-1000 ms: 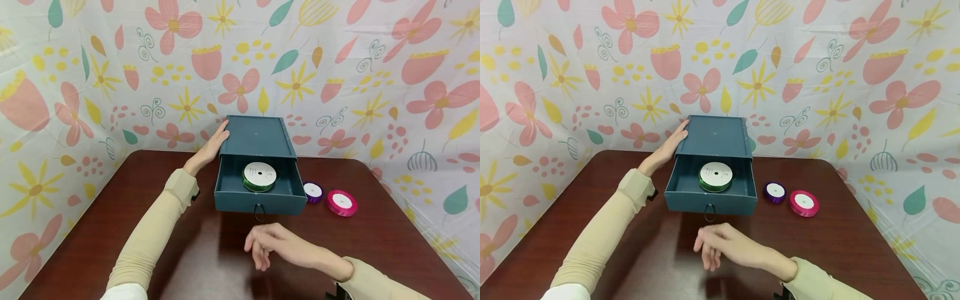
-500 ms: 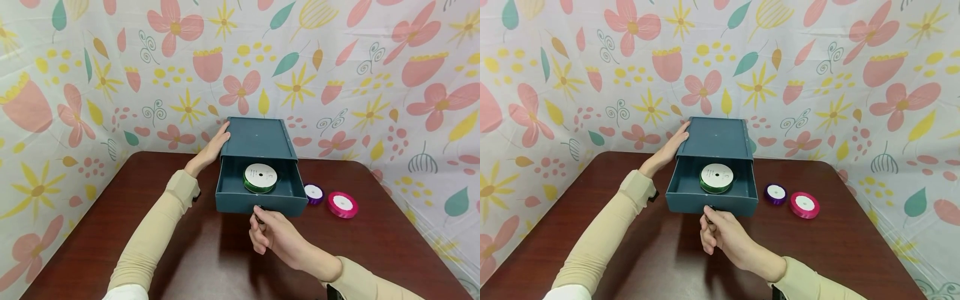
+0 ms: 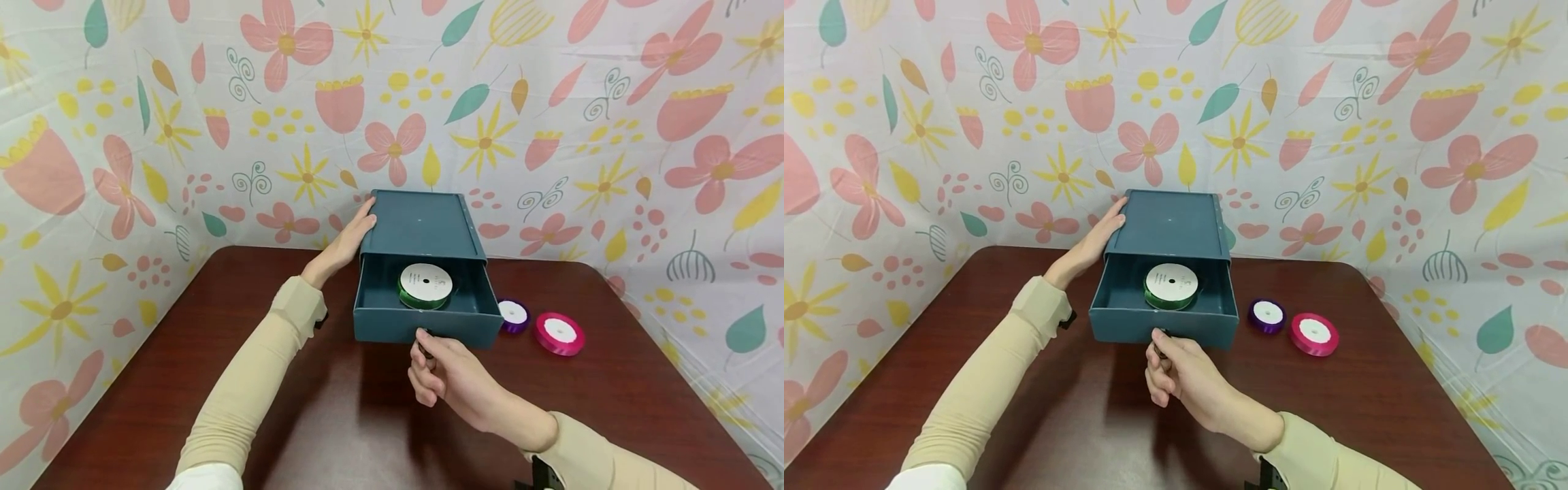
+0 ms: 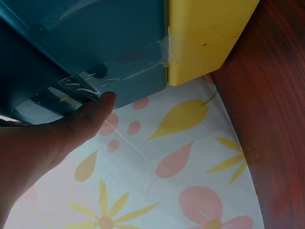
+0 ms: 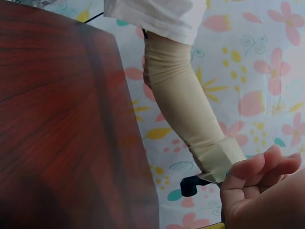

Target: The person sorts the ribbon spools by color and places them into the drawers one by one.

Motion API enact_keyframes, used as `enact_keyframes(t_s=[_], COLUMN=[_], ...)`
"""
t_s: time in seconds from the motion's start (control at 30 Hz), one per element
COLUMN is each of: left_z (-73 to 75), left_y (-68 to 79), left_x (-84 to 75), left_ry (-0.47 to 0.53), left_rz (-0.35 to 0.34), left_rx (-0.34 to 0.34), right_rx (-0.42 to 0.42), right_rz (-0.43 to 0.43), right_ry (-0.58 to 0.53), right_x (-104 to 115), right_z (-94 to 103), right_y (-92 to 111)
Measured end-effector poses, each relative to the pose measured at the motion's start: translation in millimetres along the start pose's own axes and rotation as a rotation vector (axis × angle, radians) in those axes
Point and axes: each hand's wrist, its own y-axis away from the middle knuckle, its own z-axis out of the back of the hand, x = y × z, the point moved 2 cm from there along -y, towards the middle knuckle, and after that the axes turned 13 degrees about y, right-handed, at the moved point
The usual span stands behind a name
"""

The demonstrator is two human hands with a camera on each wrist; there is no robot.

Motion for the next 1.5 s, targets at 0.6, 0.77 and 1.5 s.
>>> enact_keyframes(t_s=[0.6,0.77,1.5], left_z=[1.4,5.3,12.7], left_y=[1.1,-0.4,-2.5], left_x=[0.4,-0.8,-3.7], left_ry=[-0.007,-0.081,-0.130], left_rz=[0.019,0.039,0.069], left_rx=[0.006,-0.028,-0.040], right_rx=[-0.051,-0.056,-0.133], right_rz=[-0.047,-0.038,-0.044], right_ry=[0.044,0.061,0.071], right_x=[2.7,2.5,3.1], right_z=[10.8,15.5,36.3], right_y=[-13.8,-19.3,-46.8])
